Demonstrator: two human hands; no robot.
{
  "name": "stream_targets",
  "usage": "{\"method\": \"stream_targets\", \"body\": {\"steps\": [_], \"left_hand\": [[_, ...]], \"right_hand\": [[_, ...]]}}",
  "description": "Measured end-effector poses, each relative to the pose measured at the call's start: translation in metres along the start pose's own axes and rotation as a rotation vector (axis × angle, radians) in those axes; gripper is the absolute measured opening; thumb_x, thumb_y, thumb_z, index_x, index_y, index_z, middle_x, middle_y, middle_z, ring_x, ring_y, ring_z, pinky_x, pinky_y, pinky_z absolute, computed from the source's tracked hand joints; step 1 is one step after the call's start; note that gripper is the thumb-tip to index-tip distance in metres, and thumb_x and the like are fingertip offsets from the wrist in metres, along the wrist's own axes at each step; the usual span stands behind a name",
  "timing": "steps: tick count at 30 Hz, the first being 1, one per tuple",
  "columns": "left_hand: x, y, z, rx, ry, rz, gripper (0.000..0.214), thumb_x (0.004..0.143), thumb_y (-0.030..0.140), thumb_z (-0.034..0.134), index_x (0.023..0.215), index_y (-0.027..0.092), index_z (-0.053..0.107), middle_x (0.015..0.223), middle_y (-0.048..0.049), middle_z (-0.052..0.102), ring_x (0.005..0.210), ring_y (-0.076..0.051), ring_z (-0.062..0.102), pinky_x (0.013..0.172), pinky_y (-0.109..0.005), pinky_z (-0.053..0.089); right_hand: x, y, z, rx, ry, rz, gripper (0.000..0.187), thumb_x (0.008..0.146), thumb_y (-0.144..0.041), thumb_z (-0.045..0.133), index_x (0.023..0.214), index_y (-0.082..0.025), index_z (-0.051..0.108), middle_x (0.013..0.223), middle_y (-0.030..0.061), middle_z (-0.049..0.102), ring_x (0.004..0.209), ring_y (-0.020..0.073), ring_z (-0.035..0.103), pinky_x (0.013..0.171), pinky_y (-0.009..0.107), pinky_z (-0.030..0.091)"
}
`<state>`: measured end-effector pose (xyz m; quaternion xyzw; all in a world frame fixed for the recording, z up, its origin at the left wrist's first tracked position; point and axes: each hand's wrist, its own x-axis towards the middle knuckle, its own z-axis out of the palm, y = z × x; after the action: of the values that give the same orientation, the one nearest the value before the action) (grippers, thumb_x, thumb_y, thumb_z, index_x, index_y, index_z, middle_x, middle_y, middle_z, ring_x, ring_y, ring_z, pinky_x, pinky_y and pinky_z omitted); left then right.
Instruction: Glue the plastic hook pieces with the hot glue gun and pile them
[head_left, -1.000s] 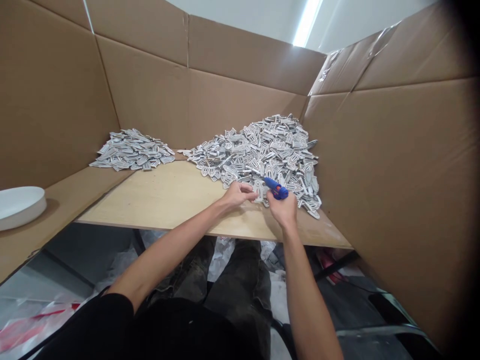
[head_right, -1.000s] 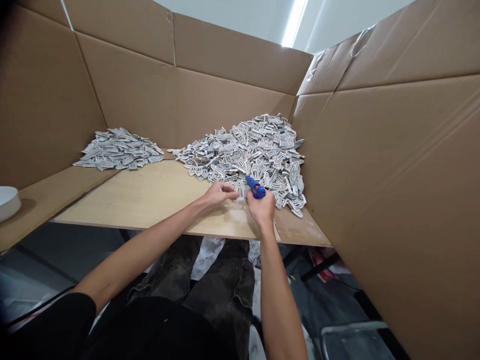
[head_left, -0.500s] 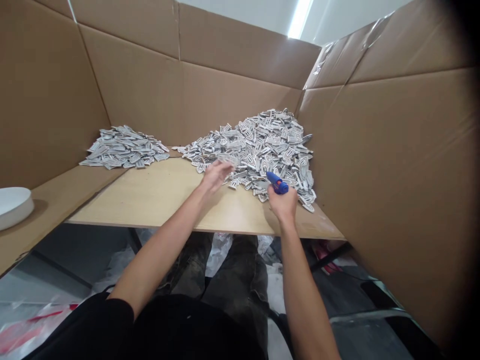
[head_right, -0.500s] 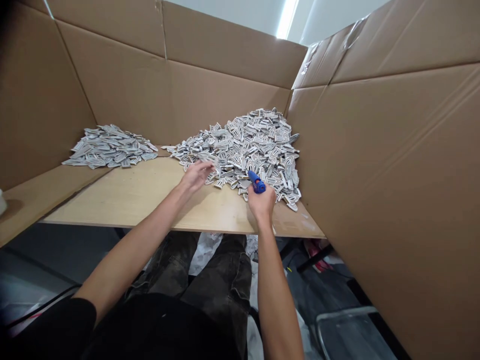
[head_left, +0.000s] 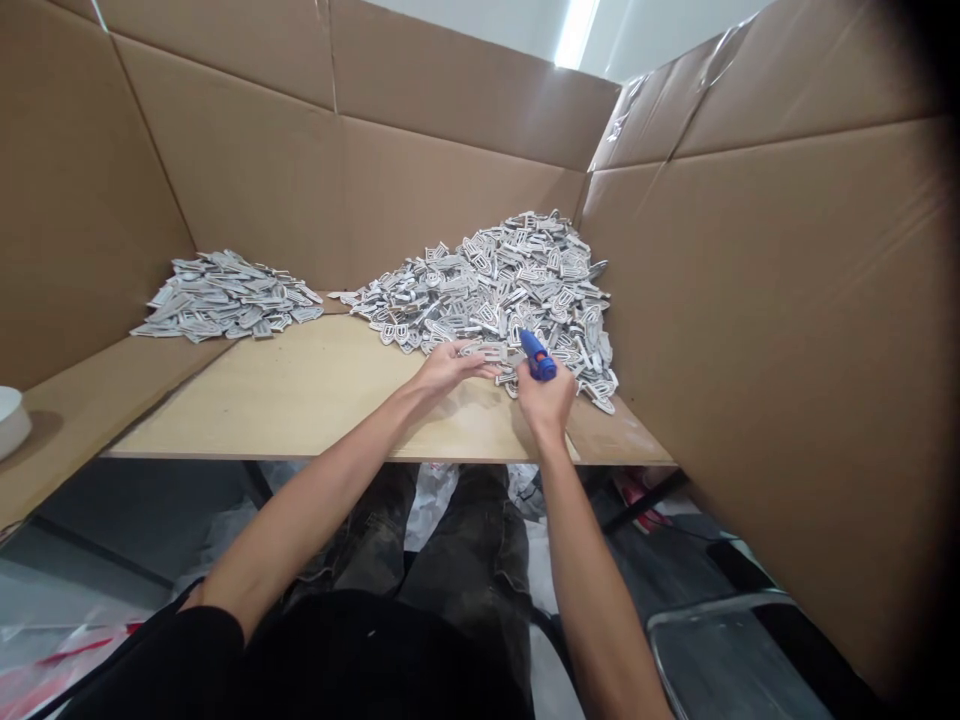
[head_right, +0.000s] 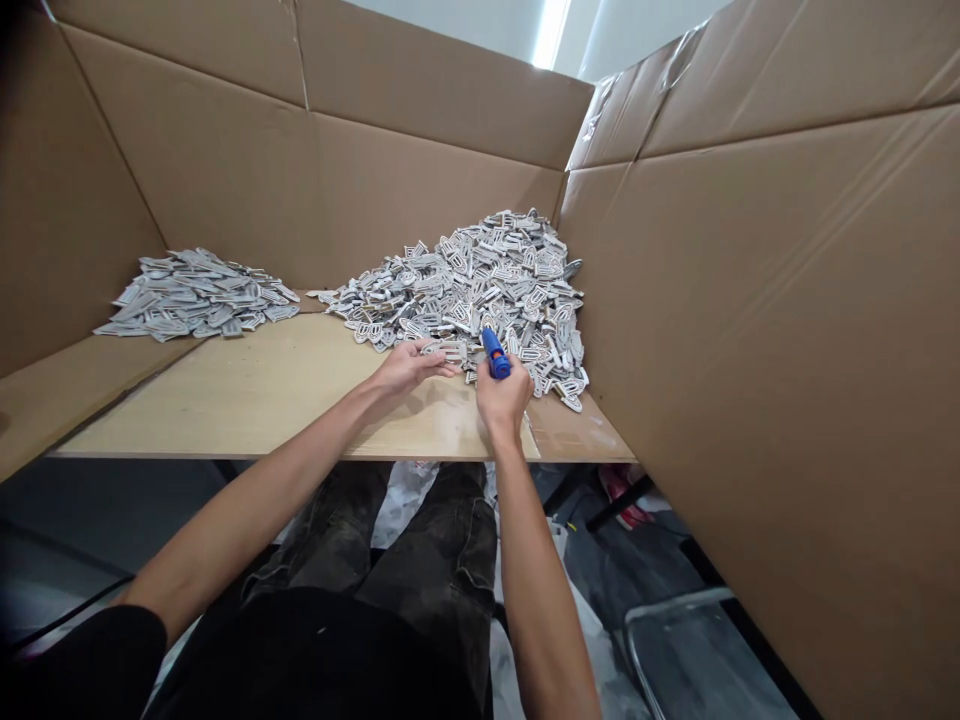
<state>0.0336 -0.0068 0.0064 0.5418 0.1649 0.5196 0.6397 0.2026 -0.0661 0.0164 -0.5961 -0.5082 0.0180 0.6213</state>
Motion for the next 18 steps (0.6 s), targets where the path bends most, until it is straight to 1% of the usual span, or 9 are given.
{"method": "stream_targets", "body": {"steps": [2, 5, 7, 8, 11, 13, 14, 16, 18], "left_hand": [[-0.001, -0.001, -0.001, 0.075, -0.011, 0.005, 0.034, 0.08, 0.03, 0.09, 0.099, 0.007, 0.072, 0.091, -0.0141, 0.08, 0.078, -0.024, 0.08, 0.078, -0.034, 0.064], [0.0, -0.006, -0.001, 0.218, -0.005, -0.004, 0.03, 0.086, 0.033, 0.085, 0.095, 0.008, 0.071, 0.078, -0.0106, 0.078, 0.068, -0.021, 0.078, 0.068, -0.031, 0.063], [0.0, -0.008, 0.0, 0.227, -0.014, 0.002, 0.03, 0.088, 0.035, 0.082, 0.094, 0.008, 0.069, 0.078, -0.0101, 0.077, 0.067, -0.021, 0.077, 0.066, -0.029, 0.062], [0.0, -0.008, 0.001, 0.206, -0.02, 0.014, 0.031, 0.088, 0.036, 0.082, 0.094, 0.009, 0.068, 0.08, -0.0105, 0.077, 0.068, -0.021, 0.077, 0.066, -0.029, 0.061], [-0.002, -0.002, 0.003, 0.124, -0.04, 0.057, 0.036, 0.087, 0.04, 0.082, 0.096, 0.01, 0.065, 0.086, -0.0115, 0.078, 0.068, -0.02, 0.077, 0.058, -0.025, 0.056], [-0.004, 0.002, 0.004, 0.112, -0.035, 0.066, 0.036, 0.088, 0.043, 0.081, 0.095, 0.013, 0.061, 0.081, -0.0093, 0.076, 0.062, -0.018, 0.074, 0.05, -0.022, 0.05], [-0.005, 0.004, 0.005, 0.129, -0.018, 0.068, 0.035, 0.09, 0.043, 0.079, 0.094, 0.014, 0.059, 0.076, -0.0067, 0.075, 0.056, -0.016, 0.071, 0.046, -0.021, 0.046], [-0.007, 0.007, 0.007, 0.182, 0.04, 0.079, 0.032, 0.093, 0.042, 0.075, 0.09, 0.017, 0.055, 0.066, -0.0006, 0.069, 0.047, -0.012, 0.063, 0.042, -0.02, 0.039], [-0.008, 0.007, 0.01, 0.212, 0.08, 0.085, 0.03, 0.096, 0.04, 0.072, 0.089, 0.018, 0.053, 0.062, 0.0029, 0.064, 0.043, -0.009, 0.059, 0.043, -0.019, 0.039]], "right_hand": [[0.001, -0.002, 0.0, 0.047, -0.007, 0.034, 0.023, 0.078, -0.039, 0.069, 0.066, -0.022, 0.058, 0.059, -0.0023, 0.053, 0.058, 0.0148, 0.044, 0.063, 0.032, 0.04], [0.001, -0.008, 0.003, 0.286, -0.141, 0.108, 0.027, 0.079, -0.046, 0.069, 0.074, -0.02, 0.063, 0.065, 0.0004, 0.059, 0.058, 0.0153, 0.047, 0.059, 0.031, 0.041], [0.0, -0.011, 0.004, 0.352, -0.22, 0.11, 0.029, 0.081, -0.049, 0.068, 0.079, -0.02, 0.065, 0.068, 0.0015, 0.062, 0.059, 0.0158, 0.049, 0.058, 0.03, 0.042], [-0.001, -0.011, 0.003, 0.308, -0.215, 0.086, 0.028, 0.081, -0.048, 0.069, 0.078, -0.02, 0.065, 0.067, 0.0012, 0.061, 0.059, 0.016, 0.049, 0.059, 0.03, 0.042], [-0.002, -0.006, 0.001, 0.04, -0.078, 0.019, 0.022, 0.078, -0.039, 0.07, 0.069, -0.022, 0.06, 0.06, -0.0009, 0.056, 0.06, 0.0166, 0.047, 0.062, 0.03, 0.042], [-0.001, -0.002, 0.0, -0.007, -0.027, 0.05, 0.021, 0.077, -0.036, 0.069, 0.066, -0.022, 0.058, 0.058, -0.0012, 0.055, 0.06, 0.0167, 0.048, 0.062, 0.03, 0.041], [0.0, -0.001, 0.001, 0.04, -0.026, 0.09, 0.02, 0.076, -0.036, 0.07, 0.066, -0.022, 0.059, 0.059, -0.0008, 0.057, 0.06, 0.0167, 0.049, 0.061, 0.03, 0.041], [0.003, -0.003, 0.001, 0.223, -0.058, 0.177, 0.02, 0.075, -0.037, 0.072, 0.07, -0.02, 0.062, 0.062, 0.0003, 0.06, 0.058, 0.0159, 0.051, 0.055, 0.029, 0.04], [0.004, -0.007, 0.002, 0.427, -0.113, 0.241, 0.021, 0.072, -0.038, 0.075, 0.077, -0.02, 0.066, 0.066, 0.0003, 0.063, 0.056, 0.0145, 0.051, 0.049, 0.026, 0.037]]}}
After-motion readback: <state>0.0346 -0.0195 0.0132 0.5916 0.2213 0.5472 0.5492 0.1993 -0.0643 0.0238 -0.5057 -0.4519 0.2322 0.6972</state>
